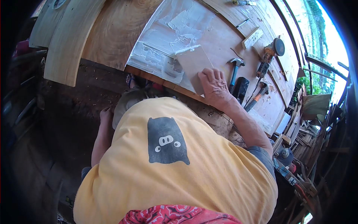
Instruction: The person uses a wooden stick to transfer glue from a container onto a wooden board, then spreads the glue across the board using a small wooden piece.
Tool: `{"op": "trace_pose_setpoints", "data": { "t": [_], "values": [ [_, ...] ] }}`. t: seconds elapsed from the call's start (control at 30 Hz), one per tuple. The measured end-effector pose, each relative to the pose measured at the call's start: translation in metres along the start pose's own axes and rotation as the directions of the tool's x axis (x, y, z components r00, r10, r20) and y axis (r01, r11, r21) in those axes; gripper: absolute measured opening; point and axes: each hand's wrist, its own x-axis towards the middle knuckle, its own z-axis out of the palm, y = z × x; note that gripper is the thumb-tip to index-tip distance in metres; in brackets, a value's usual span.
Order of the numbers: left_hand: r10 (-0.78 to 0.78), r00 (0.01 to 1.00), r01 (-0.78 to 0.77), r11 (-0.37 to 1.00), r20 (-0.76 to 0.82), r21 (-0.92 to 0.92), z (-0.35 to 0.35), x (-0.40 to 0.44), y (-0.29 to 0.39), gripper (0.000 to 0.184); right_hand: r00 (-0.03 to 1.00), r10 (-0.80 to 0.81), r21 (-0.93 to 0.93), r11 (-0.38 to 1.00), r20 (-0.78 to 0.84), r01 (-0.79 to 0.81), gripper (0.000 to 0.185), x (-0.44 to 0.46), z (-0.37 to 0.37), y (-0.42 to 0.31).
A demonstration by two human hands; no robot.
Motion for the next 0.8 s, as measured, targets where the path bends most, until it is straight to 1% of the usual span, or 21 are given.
{"op": "trace_pose_setpoints", "data": {
  "t": [0.03,0.07,0.13,0.17,0.2,0.23,0.27,0.3,0.33,0.37,0.4,0.47,0.5,0.53,0.57,0.6,0.67,0.7,0.77,0.8],
  "values": [
    [0.023,1.0,-0.024,0.998,0.01,0.061,0.003,-0.002,0.001,0.04,0.998,-0.049,-0.012,0.999,0.043,0.05,0.058,0.004,0.002,0.0],
    [0.009,1.0,-0.008,0.999,-0.01,0.049,0.008,0.0,0.004,0.041,0.996,-0.042,0.001,0.999,0.075,0.042,0.054,0.008,-0.006,0.005],
    [-0.003,0.999,0.002,1.0,-0.032,-0.013,0.019,0.013,-0.018,0.044,0.989,-0.03,0.028,0.999,0.144,0.026,0.047,0.028,-0.053,0.001],
    [0.005,1.0,-0.006,0.998,-0.027,-0.061,0.025,0.019,-0.034,0.046,0.993,0.018,0.007,1.0,0.114,-0.019,0.037,0.039,-0.063,0.012],
    [0.013,1.0,-0.015,0.994,-0.018,-0.109,0.03,0.019,-0.043,0.047,0.994,0.086,-0.015,0.996,0.068,-0.085,0.035,0.053,-0.077,0.024],
    [-0.012,1.0,0.011,0.995,-0.004,-0.103,0.032,0.015,-0.043,0.047,0.981,0.19,-0.008,0.982,0.046,-0.19,0.028,0.07,-0.09,0.036],
    [-0.034,0.999,0.034,0.995,0.009,-0.098,0.032,0.01,-0.041,0.046,0.975,0.223,0.053,0.974,-0.013,-0.222,0.021,0.089,-0.095,0.061],
    [-0.055,0.998,0.056,0.994,0.019,-0.094,0.032,0.008,-0.04,0.046,0.971,0.206,0.042,0.978,-0.125,-0.203,0.02,0.104,-0.096,0.083],
    [-0.053,0.998,0.055,0.993,0.028,-0.108,0.035,0.012,-0.05,0.045,0.962,0.251,0.016,0.968,-0.104,-0.251,0.018,0.121,-0.103,0.099],
    [-0.051,0.998,0.055,0.991,0.038,-0.121,0.038,0.02,-0.066,0.044,0.978,0.194,-0.05,0.979,-0.078,-0.199,0.023,0.139,-0.097,0.137],
    [-0.048,0.998,0.054,0.989,0.046,-0.136,0.04,0.024,-0.074,0.043,0.974,0.129,-0.062,0.988,-0.188,-0.142,0.03,0.15,-0.087,0.166],
    [-0.037,0.999,0.039,0.987,0.013,-0.155,0.038,0.018,-0.075,0.042,0.961,0.145,-0.038,0.987,-0.235,-0.159,0.037,0.162,-0.067,0.21],
    [-0.036,0.999,0.036,0.986,0.001,-0.163,0.035,0.013,-0.076,0.041,0.972,0.212,-0.01,0.977,-0.097,-0.214,0.04,0.168,-0.079,0.2],
    [-0.083,0.997,0.083,0.981,0.003,-0.176,0.032,0.007,-0.076,0.041,0.962,0.27,0.008,0.963,0.045,-0.271,0.042,0.178,-0.101,0.181],
    [-0.131,0.991,0.129,0.973,0.004,-0.192,0.028,0.003,-0.075,0.041,0.93,0.318,0.016,0.945,0.186,-0.327,0.045,0.187,-0.115,0.169],
    [-0.178,0.984,0.175,0.962,0.003,-0.209,0.027,-0.001,-0.074,0.041,0.941,0.289,0.032,0.954,0.176,-0.299,0.045,0.193,-0.113,0.173],
    [-0.169,0.985,0.161,0.974,-0.037,-0.162,0.027,0.0,-0.086,0.038,0.961,0.232,0.072,0.967,0.154,-0.245,0.046,0.201,-0.099,0.199],
    [-0.164,0.985,0.155,0.979,-0.054,-0.132,0.026,-0.001,-0.091,0.036,0.97,0.221,0.119,0.965,0.1,-0.232,0.045,0.203,-0.09,0.211],
    [-0.198,0.98,0.19,0.963,-0.024,-0.19,0.025,-0.006,-0.092,0.036,0.978,0.209,0.21,0.956,-0.011,-0.202,0.043,0.206,-0.078,0.23],
    [-0.213,0.977,0.205,0.954,-0.012,-0.218,0.022,-0.007,-0.09,0.035,0.978,0.206,0.183,0.964,-0.044,-0.195,0.038,0.205,-0.074,0.23]
  ]
}}
